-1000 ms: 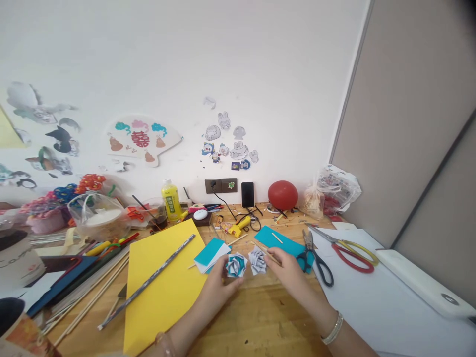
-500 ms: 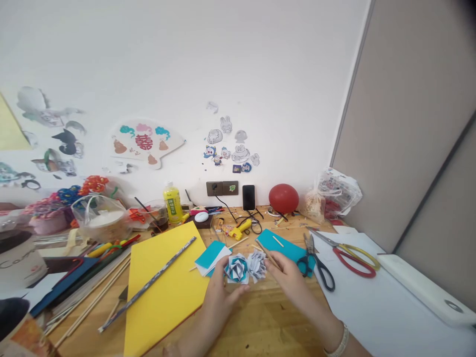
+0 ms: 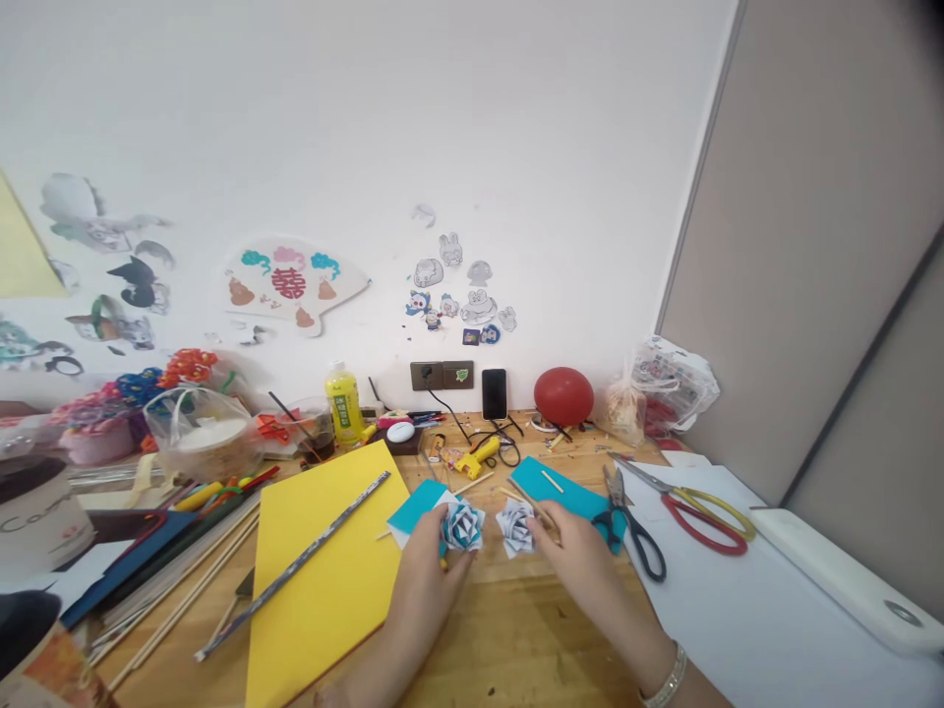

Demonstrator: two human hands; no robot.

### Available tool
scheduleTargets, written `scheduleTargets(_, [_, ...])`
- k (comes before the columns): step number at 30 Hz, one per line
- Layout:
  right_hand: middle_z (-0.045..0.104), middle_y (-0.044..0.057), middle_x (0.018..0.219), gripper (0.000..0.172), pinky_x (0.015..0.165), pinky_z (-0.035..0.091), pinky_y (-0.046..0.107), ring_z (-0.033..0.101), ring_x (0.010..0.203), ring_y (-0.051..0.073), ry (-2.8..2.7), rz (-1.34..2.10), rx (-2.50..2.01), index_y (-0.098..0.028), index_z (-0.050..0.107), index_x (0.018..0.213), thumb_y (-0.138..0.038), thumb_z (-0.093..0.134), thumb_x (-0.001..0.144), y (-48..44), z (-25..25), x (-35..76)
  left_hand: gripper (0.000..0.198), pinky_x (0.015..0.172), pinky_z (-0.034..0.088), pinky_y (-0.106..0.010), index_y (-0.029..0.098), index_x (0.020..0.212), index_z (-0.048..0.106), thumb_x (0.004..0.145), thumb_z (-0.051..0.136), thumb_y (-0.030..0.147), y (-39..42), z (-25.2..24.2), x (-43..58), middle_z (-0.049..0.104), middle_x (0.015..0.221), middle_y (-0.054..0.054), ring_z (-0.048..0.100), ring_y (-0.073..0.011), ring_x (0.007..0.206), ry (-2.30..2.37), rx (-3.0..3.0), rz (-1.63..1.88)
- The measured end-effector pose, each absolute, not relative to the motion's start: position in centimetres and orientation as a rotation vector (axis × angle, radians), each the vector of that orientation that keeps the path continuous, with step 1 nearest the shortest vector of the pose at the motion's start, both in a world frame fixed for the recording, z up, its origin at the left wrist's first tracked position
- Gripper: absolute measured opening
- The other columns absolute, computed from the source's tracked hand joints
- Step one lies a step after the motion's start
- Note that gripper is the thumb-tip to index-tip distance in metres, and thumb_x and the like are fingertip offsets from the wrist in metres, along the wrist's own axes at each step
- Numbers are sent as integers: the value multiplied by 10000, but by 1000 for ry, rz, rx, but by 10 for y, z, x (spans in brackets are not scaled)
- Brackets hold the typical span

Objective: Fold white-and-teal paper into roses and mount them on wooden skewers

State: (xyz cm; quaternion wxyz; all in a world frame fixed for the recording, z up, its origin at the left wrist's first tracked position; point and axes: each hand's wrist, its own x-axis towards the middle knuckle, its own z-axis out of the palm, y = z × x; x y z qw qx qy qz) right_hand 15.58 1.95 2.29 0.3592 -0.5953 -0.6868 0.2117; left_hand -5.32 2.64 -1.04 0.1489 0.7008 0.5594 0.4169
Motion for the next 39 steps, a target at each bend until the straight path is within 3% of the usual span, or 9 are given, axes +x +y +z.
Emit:
scheduleTargets(6, [694, 92, 839, 205, 642, 367, 276, 626, 801, 244, -1908, 438, -1682, -180, 638, 836, -335, 505, 818, 28, 10, 151, 425, 915, 444, -459, 154, 1038, 613, 627, 672, 245, 38, -19, -57, 591, 1056, -125, 564, -306, 1026, 1649, 2179, 1033])
scheduleTargets(12, [691, 50, 798, 193, 619, 337, 246, 610, 752, 191, -2000, 437, -1632, -186, 649, 806, -291, 490, 840, 27, 13, 147, 706, 980, 377, -528, 179, 1210, 540, 538, 746, 247, 30, -14, -53, 533, 1227, -162, 467, -369, 1180, 1592, 2316, 960])
scheduleTargets(16, [678, 22, 751, 202, 589, 330, 235, 587, 692, 160, -2034, 485, -1543, -184, 644, 772, -260, 472, 845, 26, 12, 145, 649, 1048, 283, -560, 195, 1139, 610, 508, 762, 195, 27, -12, -43, 557, 1277, -151, 389, -395, 1259, 1434, 2417, 916])
scheduleTargets(20, [645, -7, 677, 207, 554, 336, 217, 556, 631, 135, -2042, 546, -1450, -178, 621, 718, -255, 474, 841, 26, 10, 144, 532, 1063, 213, -602, 210, 1070, 633, 549, 706, 131, 29, -11, -32, 651, 1160, -113, 449, -387, 1210, 1365, 2407, 970])
scheduleTargets(25, [622, -3, 689, 274, 590, 387, 224, 562, 665, 144, -1982, 493, -1365, -176, 575, 703, -322, 432, 886, 25, 17, 151, 366, 1071, 160, -618, 201, 996, 643, 631, 679, 206, 30, -7, -31, 685, 1054, -114, 519, -362, 1126, 1328, 2208, 1150])
scheduleTargets(29, [628, 21, 729, 371, 620, 414, 241, 581, 692, 156, -1902, 343, -1308, -183, 573, 784, -343, 283, 952, 22, 27, 160, 465, 1057, 278, -555, 183, 1152, 547, 719, 632, 333, 29, -5, -41, 594, 1235, -154, 502, -329, 1190, 1232, 1911, 1299])
scheduleTargets(32, [644, 43, 772, 334, 640, 416, 265, 592, 725, 175, -1904, 188, -1244, -187, 603, 856, -309, 306, 948, 18, 30, 162, 664, 1002, 399, -469, 190, 1271, 431, 720, 617, 512, 31, -2, -47, 513, 1337, -167, 469, -313, 1239, 1102, 1681, 1391])
scheduleTargets(35, [652, 50, 788, 263, 649, 416, 280, 591, 750, 187, -1958, 30, -1129, -196, 623, 904, -283, 376, 928, 14, 29, 160, 759, 997, 409, -444, 203, 1214, 488, 622, 654, 647, 33, 2, -50, 532, 1320, -153, 462, -328, 1239, 989, 1485, 1468])
scheduleTargets(39, [652, 62, 783, 251, 626, 417, 293, 570, 725, 186, -1992, -164, -962, -185, 629, 927, -260, 389, 920, 11, 23, 155, 775, 891, 488, -465, 200, 1152, 550, 547, 707, 660, 33, 2, -49, 643, 1159, -143, 588, -352, 1084, 873, 1238, 1504])
